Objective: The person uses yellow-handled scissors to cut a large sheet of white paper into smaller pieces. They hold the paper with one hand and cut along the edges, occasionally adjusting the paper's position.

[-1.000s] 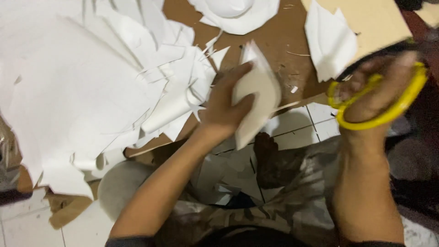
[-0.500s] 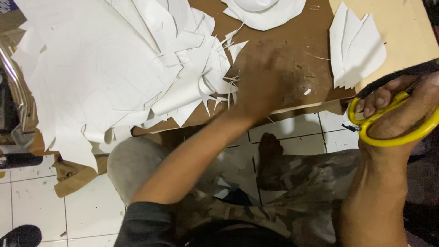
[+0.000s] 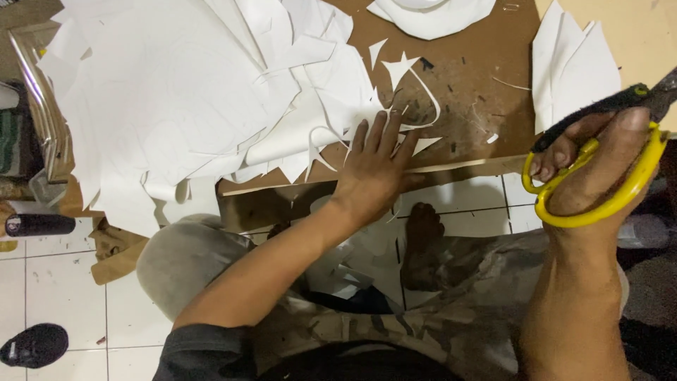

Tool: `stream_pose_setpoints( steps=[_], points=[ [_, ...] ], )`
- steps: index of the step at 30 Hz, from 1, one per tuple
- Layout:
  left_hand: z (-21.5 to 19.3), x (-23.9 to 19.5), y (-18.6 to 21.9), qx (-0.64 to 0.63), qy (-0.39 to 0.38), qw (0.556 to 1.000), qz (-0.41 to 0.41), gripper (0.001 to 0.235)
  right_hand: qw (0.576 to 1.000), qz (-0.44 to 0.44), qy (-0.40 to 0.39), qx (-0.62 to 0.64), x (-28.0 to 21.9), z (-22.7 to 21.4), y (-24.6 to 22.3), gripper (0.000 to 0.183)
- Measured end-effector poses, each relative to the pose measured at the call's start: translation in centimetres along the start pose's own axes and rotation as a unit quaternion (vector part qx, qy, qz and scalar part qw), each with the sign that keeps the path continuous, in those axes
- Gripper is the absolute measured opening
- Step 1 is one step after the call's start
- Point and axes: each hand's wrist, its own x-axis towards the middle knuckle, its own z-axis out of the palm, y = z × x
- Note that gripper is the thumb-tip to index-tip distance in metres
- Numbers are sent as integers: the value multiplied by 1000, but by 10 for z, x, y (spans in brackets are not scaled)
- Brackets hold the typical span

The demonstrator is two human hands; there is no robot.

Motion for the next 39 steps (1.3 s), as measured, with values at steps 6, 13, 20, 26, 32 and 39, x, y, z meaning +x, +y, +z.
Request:
stream_pose_setpoints(
  steps=[6, 13, 20, 26, 32, 39],
  points=[
    [-23, -34, 12, -179, 72, 972, 135, 38, 993, -81, -63, -54, -5, 8, 4, 62],
    [-55, -8, 3, -94, -5, 993, 73, 71, 995, -66, -70, -23, -8, 22, 3, 59],
    [-20, 13, -26, -3, -93, 994, -55, 104, 985, -105, -110, -84, -20, 38, -8, 64],
    [22, -45, -33, -123, 178, 972, 96, 75, 984, -86, -128, -87, -17, 47, 6, 65],
    [-63, -85, -44, -333, 73, 940, 12, 70, 982, -74, -154, -78, -18, 62, 9, 57],
    [-54, -117, -52, -465, -11, 885, -14, 53, 971, -76, -188, -129, -26, 80, 5, 58]
  ],
)
